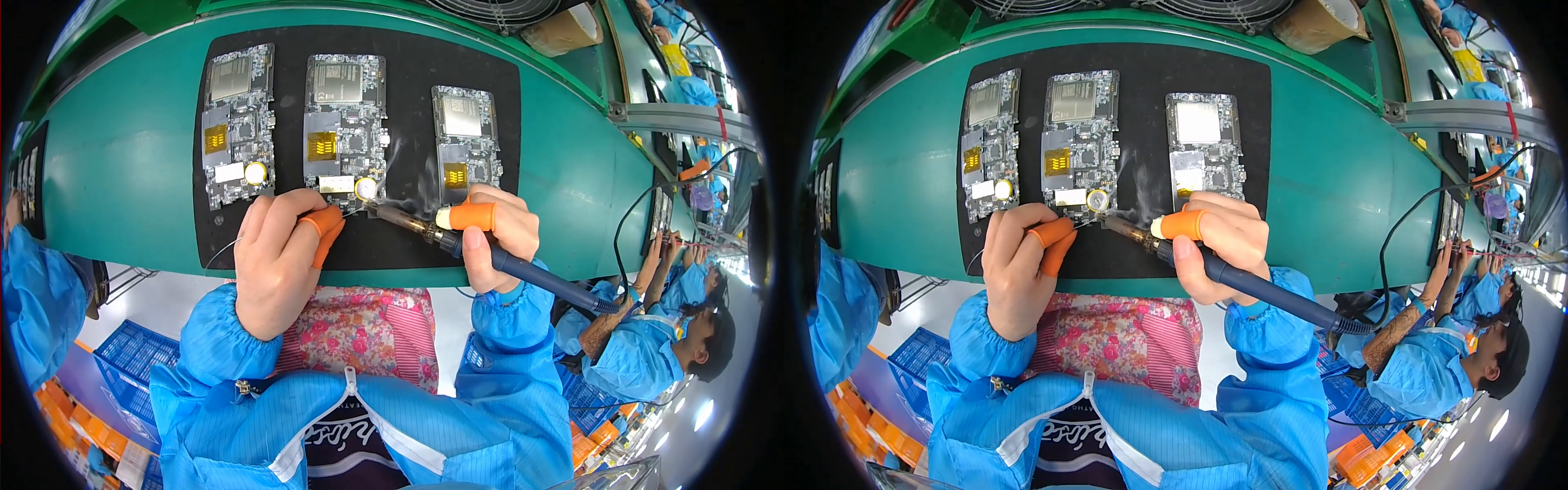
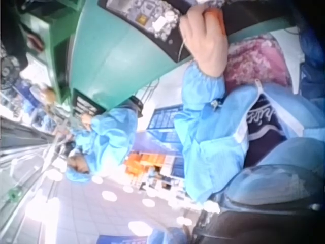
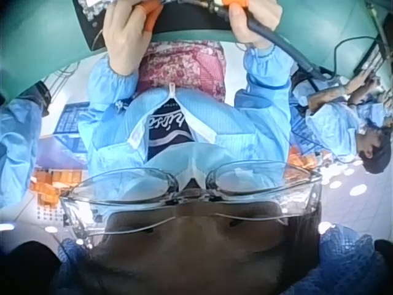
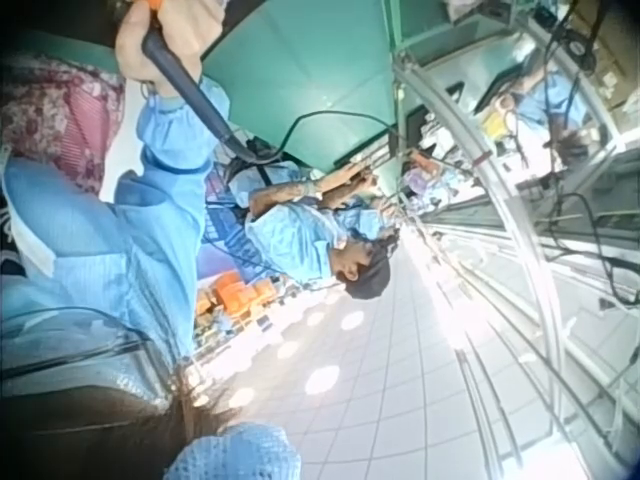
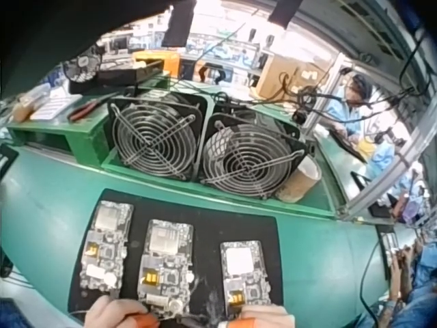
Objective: The person solders electronic modules onto printed circuit boards using a soldering iron and solder wire.
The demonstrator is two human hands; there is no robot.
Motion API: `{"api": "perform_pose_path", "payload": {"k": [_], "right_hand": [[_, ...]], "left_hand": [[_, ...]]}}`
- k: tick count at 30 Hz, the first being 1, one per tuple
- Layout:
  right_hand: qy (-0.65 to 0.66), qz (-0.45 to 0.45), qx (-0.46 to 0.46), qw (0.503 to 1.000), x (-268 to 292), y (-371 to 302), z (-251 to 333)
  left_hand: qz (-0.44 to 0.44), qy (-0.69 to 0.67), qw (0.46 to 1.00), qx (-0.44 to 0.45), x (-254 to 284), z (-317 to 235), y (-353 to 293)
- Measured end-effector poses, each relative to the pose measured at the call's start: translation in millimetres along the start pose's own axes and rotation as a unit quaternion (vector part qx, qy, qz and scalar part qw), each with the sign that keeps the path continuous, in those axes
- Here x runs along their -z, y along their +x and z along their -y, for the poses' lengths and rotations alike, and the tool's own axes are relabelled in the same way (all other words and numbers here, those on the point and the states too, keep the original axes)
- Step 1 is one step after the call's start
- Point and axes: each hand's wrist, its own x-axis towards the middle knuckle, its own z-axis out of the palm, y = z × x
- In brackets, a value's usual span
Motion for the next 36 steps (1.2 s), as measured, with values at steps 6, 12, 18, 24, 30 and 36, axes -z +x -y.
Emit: {"api": "perform_pose_path", "payload": {"k": [6,12,18,24,30,36], "right_hand": [[-0.005,0.003,-0.006,1.0,-0.6,0.8,0.9],[-0.012,-0.012,-0.014,1.0,-4.1,-3.0,1.3],[0.004,-0.011,0.01,1.0,3.5,-1.4,2.3],[0.02,-0.067,-0.025,0.997,24.3,-14.4,2.4],[0.02,-0.217,-0.082,0.973,44.9,-32.6,-14.5],[0.046,-0.291,-0.146,0.944,68.5,-57.6,-17.6]], "left_hand": [[0.013,0.02,0.999,-0.024,-6.0,-2.8,4.9],[0.043,0.031,0.999,-0.01,-1.3,-6.0,8.5],[0.043,-0.056,0.994,0.081,20.5,-8.3,8.0],[-0.057,0.018,0.992,0.114,37.3,-1.1,-7.7],[-0.174,0.005,0.985,-0.019,16.7,-24.9,21.7],[0.014,-0.036,0.994,-0.103,4.7,-53.0,35.2]]}}
